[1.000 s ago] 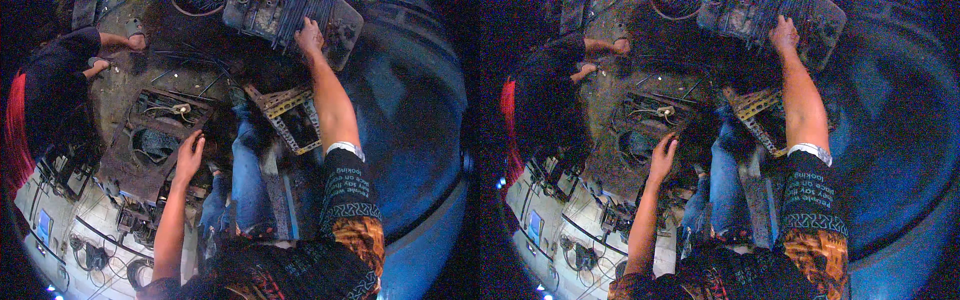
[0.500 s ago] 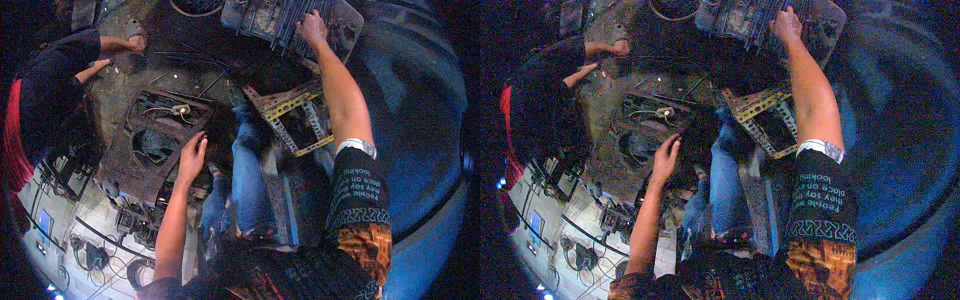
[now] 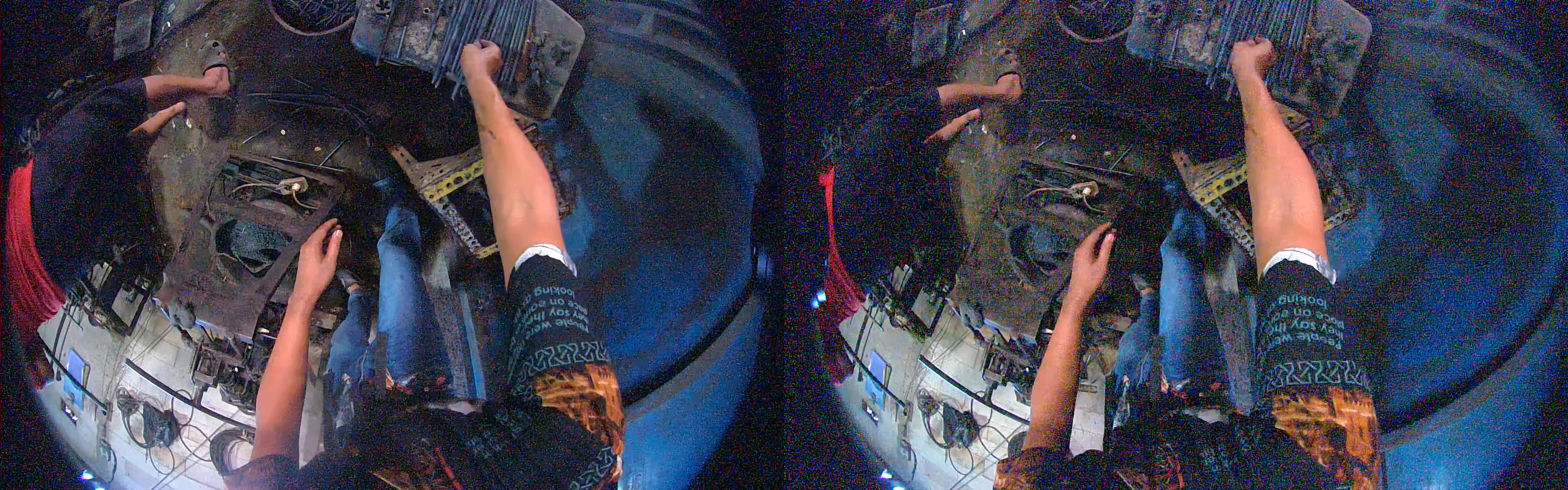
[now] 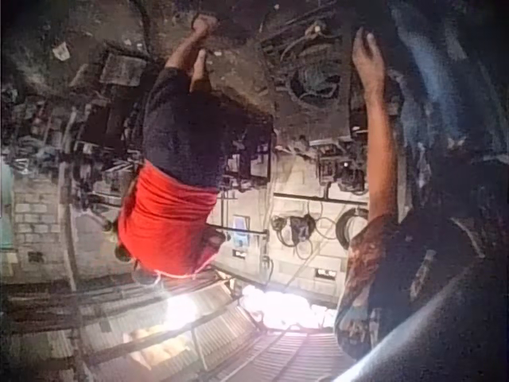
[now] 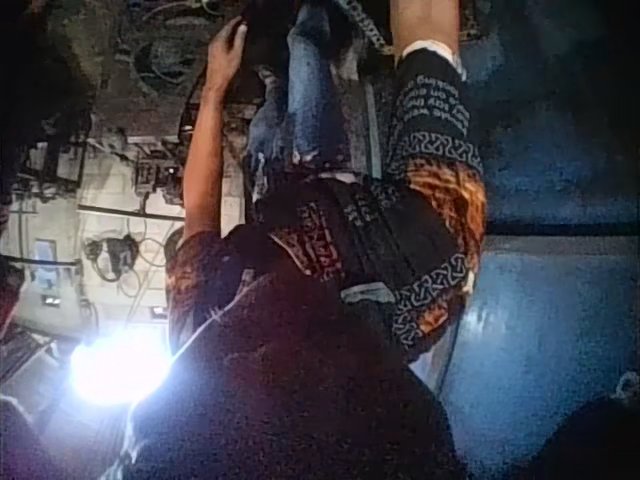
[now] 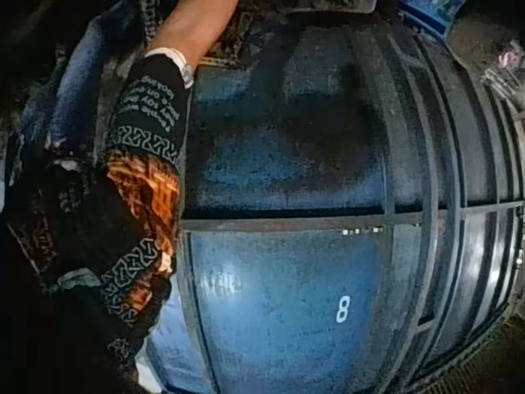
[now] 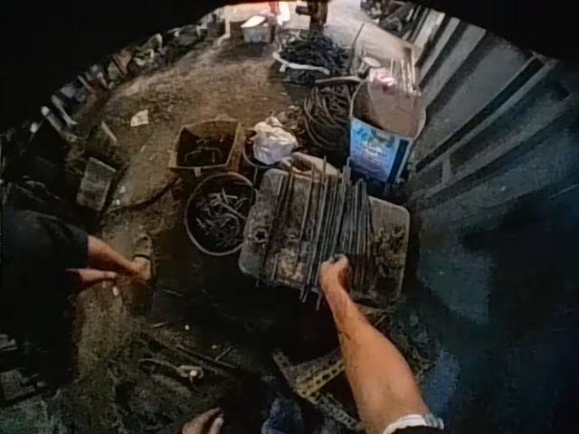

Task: Use a manual pipe bending machine to shape metal tubes for fabrication.

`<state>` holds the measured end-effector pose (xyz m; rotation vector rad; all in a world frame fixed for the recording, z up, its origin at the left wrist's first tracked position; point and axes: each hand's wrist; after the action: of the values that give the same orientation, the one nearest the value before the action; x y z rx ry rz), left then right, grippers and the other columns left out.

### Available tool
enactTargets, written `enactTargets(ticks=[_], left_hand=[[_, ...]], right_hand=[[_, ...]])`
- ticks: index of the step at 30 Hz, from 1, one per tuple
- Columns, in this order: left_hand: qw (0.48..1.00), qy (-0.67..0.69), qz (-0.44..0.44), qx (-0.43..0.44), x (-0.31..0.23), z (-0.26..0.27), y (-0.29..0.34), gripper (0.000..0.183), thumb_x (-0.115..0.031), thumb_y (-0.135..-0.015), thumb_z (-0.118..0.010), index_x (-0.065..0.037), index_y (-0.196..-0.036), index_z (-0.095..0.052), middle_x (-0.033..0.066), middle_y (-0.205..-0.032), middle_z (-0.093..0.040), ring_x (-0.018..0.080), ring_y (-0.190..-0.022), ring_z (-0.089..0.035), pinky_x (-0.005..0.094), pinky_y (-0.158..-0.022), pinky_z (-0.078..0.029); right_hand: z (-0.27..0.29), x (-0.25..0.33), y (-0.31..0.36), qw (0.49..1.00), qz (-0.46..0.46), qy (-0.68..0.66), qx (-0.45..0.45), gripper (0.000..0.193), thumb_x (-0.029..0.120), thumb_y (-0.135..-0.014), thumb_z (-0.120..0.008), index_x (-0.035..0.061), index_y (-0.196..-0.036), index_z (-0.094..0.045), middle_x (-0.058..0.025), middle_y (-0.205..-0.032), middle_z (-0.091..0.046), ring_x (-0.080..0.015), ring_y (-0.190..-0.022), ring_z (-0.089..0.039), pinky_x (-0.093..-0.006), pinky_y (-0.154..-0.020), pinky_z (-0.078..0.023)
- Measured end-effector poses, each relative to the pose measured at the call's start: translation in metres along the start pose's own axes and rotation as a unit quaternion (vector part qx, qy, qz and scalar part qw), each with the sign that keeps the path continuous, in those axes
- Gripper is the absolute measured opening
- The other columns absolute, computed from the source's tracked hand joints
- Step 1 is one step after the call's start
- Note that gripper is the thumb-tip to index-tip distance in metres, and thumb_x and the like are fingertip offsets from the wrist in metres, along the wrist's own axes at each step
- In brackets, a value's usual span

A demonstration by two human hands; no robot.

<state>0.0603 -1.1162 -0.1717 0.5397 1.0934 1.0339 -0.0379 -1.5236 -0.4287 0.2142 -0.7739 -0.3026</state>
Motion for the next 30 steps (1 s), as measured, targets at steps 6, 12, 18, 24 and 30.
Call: enactTargets(ticks=[6, 12, 18, 24, 30], left_hand=[[0.998, -0.033, -0.058, -0.023, -0.003, 0.006, 0.001, 0.037, -0.025, -0.097, -0.055, 0.002, -0.123, -0.059, 0.0199, -0.116, -0.065, 0.0297, -0.109, -0.063, 0.0358, -0.094, -0.047], [1.000, -0.012, -0.019, -0.013, 0.006, 0.009, -0.002, 0.039, -0.026, -0.098, -0.054, 0.003, -0.123, -0.058, 0.0212, -0.119, -0.063, 0.0313, -0.114, -0.060, 0.0364, -0.098, -0.045], [0.999, -0.024, -0.032, -0.013, 0.017, 0.003, -0.002, 0.041, -0.029, -0.098, -0.054, 0.004, -0.122, -0.058, 0.0221, -0.120, -0.062, 0.0325, -0.116, -0.059, 0.0374, -0.099, -0.043], [1.000, -0.010, -0.022, -0.005, 0.019, 0.002, -0.003, 0.040, -0.028, -0.097, -0.054, 0.003, -0.122, -0.059, 0.0219, -0.121, -0.062, 0.0329, -0.116, -0.059, 0.0370, -0.099, -0.043], [0.999, -0.001, -0.029, -0.015, 0.019, 0.003, -0.004, 0.039, -0.028, -0.097, -0.054, 0.002, -0.122, -0.059, 0.0216, -0.119, -0.063, 0.0324, -0.114, -0.060, 0.0364, -0.098, -0.044]], right_hand=[[-0.006, -0.016, 0.009, 0.925, -0.145, -0.345, 0.071, 0.025, 0.009, -0.083, -0.065, -0.0022, -0.103, -0.056, -0.0116, -0.089, -0.061, -0.0252, -0.084, -0.060, -0.0371, -0.081, -0.049], [-0.023, -0.003, 0.027, 0.983, 0.038, -0.171, -0.059, 0.022, 0.009, -0.081, -0.067, -0.0011, -0.099, -0.058, -0.0128, -0.091, -0.061, -0.0263, -0.091, -0.058, -0.0382, -0.084, -0.045], [-0.037, 0.008, 0.030, 0.976, 0.207, 0.043, -0.044, 0.020, 0.014, -0.076, -0.071, -0.0008, -0.089, -0.065, -0.0193, -0.093, -0.061, -0.0388, -0.092, -0.057, -0.0466, -0.085, -0.044], [-0.015, 0.013, 0.032, 0.974, 0.179, -0.015, -0.135, 0.024, 0.014, -0.078, -0.064, -0.0031, -0.094, -0.069, -0.0224, -0.094, -0.065, -0.0388, -0.095, -0.061, -0.0448, -0.088, -0.048], [0.003, -0.005, 0.010, 0.992, 0.044, 0.113, 0.024, 0.025, 0.010, -0.078, -0.063, -0.0052, -0.096, -0.068, -0.0255, -0.103, -0.067, -0.0394, -0.090, -0.066, -0.0469, -0.081, -0.053]])
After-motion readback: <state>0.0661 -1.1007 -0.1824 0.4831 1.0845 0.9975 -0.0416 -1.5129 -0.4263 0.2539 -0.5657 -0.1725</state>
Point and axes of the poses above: each hand's wrist, its own y-axis away from the middle knuckle, its own z-axis out of the back of the hand, x = y × z
